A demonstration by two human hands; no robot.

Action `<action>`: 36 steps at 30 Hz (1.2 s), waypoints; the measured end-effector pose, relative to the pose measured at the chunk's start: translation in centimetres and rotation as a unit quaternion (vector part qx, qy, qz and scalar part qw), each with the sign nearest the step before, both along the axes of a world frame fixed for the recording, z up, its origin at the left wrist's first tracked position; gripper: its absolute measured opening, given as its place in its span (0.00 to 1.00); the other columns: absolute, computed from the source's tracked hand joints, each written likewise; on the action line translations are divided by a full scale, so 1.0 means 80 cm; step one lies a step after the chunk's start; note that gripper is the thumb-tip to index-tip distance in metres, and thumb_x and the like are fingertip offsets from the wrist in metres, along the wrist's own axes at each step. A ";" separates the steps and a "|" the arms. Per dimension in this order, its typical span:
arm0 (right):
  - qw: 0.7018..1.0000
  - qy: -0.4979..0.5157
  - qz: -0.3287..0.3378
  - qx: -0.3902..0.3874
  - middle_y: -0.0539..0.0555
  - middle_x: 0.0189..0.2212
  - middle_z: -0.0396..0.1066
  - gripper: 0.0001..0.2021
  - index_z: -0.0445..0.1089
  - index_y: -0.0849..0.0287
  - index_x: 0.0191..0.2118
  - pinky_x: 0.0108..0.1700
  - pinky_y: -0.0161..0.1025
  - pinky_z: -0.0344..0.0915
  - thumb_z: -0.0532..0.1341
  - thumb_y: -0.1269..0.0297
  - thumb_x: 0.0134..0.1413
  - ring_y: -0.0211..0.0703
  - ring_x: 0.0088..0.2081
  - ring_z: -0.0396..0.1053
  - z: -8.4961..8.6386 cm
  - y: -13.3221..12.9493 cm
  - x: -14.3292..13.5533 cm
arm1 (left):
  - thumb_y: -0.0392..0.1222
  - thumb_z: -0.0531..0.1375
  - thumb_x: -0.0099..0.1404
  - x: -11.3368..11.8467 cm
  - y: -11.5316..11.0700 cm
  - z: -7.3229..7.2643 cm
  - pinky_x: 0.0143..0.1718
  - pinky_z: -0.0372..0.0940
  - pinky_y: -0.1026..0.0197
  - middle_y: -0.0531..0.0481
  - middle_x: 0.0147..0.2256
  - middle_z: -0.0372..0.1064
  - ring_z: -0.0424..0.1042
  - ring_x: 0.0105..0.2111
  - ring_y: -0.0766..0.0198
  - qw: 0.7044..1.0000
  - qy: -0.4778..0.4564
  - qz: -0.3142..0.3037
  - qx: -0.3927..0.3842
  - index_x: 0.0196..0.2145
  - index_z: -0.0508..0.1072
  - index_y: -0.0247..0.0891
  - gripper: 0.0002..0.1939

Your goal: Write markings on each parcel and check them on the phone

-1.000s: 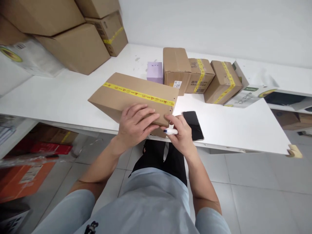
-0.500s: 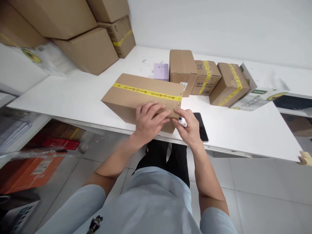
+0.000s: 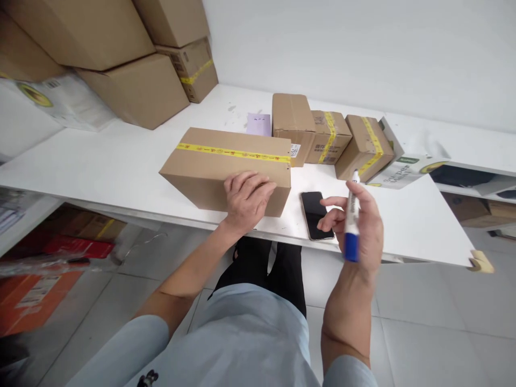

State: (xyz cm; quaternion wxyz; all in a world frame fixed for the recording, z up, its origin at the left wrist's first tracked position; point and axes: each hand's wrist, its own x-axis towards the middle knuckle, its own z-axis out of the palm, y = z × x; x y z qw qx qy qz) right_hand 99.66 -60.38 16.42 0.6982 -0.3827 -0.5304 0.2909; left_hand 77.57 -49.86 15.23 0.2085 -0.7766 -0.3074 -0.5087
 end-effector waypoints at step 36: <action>0.948 -0.189 -0.257 0.019 0.47 0.23 0.70 0.17 0.68 0.55 0.37 0.27 0.36 0.63 0.54 0.47 0.67 0.35 0.23 0.68 0.013 0.073 -0.084 | 0.36 0.61 0.68 0.014 -0.011 -0.006 0.59 0.51 0.50 0.50 0.42 0.72 0.66 0.50 0.59 0.999 -0.028 0.023 0.004 0.44 0.79 0.56 0.13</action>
